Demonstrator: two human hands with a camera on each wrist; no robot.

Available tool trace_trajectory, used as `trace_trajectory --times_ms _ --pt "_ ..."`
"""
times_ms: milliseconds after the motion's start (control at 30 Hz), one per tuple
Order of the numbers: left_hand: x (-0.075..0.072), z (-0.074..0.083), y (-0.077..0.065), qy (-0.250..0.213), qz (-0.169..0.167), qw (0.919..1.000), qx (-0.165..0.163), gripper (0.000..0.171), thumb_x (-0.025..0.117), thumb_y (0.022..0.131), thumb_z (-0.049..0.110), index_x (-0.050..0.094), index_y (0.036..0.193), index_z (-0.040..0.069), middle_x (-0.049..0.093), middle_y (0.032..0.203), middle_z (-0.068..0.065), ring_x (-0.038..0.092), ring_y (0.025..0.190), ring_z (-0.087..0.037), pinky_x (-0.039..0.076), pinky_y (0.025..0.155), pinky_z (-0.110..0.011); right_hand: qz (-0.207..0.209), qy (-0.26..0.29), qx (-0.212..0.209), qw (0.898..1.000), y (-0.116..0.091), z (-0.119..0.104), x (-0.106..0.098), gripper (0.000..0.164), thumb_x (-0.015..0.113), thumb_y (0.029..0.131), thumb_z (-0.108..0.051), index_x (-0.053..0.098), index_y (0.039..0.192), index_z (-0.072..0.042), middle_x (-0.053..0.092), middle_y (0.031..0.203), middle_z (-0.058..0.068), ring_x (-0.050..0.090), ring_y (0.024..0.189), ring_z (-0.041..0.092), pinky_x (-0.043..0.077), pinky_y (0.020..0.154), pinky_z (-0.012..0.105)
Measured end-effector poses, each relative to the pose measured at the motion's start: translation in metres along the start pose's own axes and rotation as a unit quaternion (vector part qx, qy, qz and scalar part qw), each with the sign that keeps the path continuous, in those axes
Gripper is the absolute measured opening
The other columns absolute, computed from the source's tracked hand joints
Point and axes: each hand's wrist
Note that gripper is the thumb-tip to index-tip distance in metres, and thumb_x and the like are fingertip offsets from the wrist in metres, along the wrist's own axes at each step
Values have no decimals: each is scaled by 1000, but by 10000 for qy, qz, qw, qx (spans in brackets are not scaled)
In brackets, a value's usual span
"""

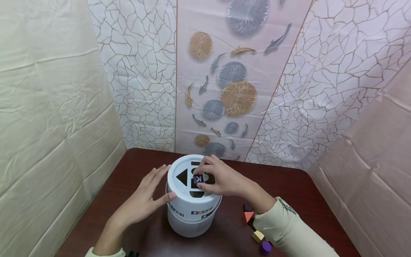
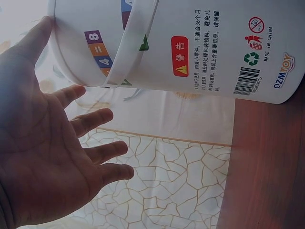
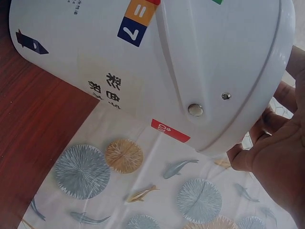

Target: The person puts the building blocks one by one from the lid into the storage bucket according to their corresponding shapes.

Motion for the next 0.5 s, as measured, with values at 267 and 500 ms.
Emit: trace_trajectory --times_ms 267,500 --pt "0 -1 -2 21 52 10000 60 89 72 103 61 21 174 51 26 184 2 16 172 -46 30 120 -88 11 -27 1 10000 2 -1 2 32 84 101 -21 79 132 -14 65 126 2 52 113 16 51 97 38" --pt "0 -1 -1 45 31 10000 40 89 72 102 62 20 174 53 26 185 3 16 172 -45 30 121 -87 -51 -9 96 9999 3 -1 1 30 84 100 -23 79 129 -17 65 124 0 54 114 16 53 97 40"
Point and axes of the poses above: each hand's wrist, its own y-axis towards the middle knuckle, its own x-axis out of the palm, z = x × y
